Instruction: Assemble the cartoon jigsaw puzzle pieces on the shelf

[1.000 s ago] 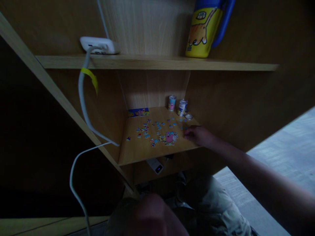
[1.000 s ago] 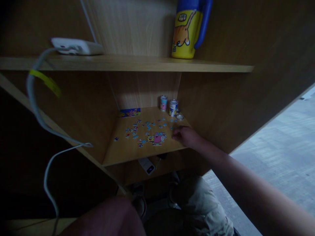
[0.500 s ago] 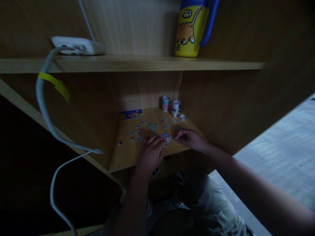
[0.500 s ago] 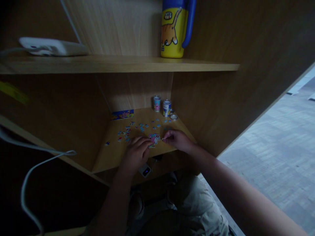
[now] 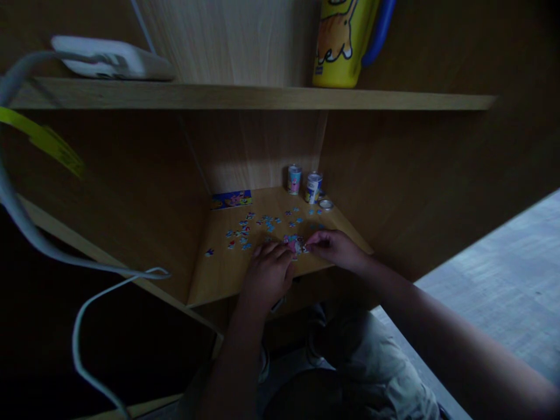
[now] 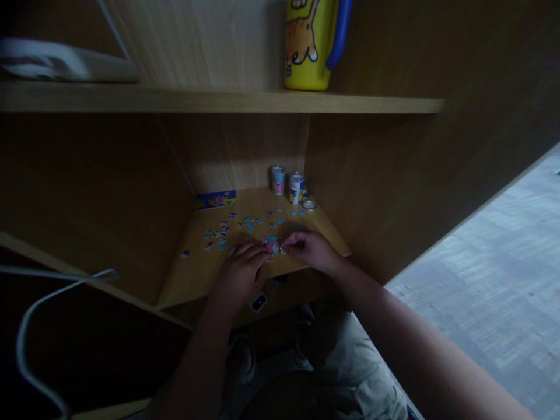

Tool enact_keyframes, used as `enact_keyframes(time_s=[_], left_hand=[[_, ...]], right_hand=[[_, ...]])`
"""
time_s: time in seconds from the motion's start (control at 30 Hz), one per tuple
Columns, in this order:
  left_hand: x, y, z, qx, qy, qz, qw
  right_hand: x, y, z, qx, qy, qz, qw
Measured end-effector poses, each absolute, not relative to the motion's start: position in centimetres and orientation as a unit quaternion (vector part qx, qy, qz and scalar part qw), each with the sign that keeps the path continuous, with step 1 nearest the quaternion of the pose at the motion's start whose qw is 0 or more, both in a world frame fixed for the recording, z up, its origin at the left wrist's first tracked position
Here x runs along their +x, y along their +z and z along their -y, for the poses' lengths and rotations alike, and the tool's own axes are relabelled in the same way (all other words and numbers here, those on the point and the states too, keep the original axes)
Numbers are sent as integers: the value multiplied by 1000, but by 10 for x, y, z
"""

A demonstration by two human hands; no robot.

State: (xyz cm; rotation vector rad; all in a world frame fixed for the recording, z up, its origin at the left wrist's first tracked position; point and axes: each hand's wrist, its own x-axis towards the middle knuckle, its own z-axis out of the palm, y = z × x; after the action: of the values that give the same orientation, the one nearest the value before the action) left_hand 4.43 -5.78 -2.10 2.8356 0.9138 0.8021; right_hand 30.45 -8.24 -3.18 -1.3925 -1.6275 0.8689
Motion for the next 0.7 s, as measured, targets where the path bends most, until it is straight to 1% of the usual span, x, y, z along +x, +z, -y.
enact_keyframes(time_s=[0.27, 0.7], left_hand=[[46, -18, 58, 918, 253, -305, 26], [46, -17, 60, 913, 261, -312, 21]], right_hand=[[306, -38, 86, -545, 323, 665, 395], [301, -33, 90, -562, 233, 717, 341]])
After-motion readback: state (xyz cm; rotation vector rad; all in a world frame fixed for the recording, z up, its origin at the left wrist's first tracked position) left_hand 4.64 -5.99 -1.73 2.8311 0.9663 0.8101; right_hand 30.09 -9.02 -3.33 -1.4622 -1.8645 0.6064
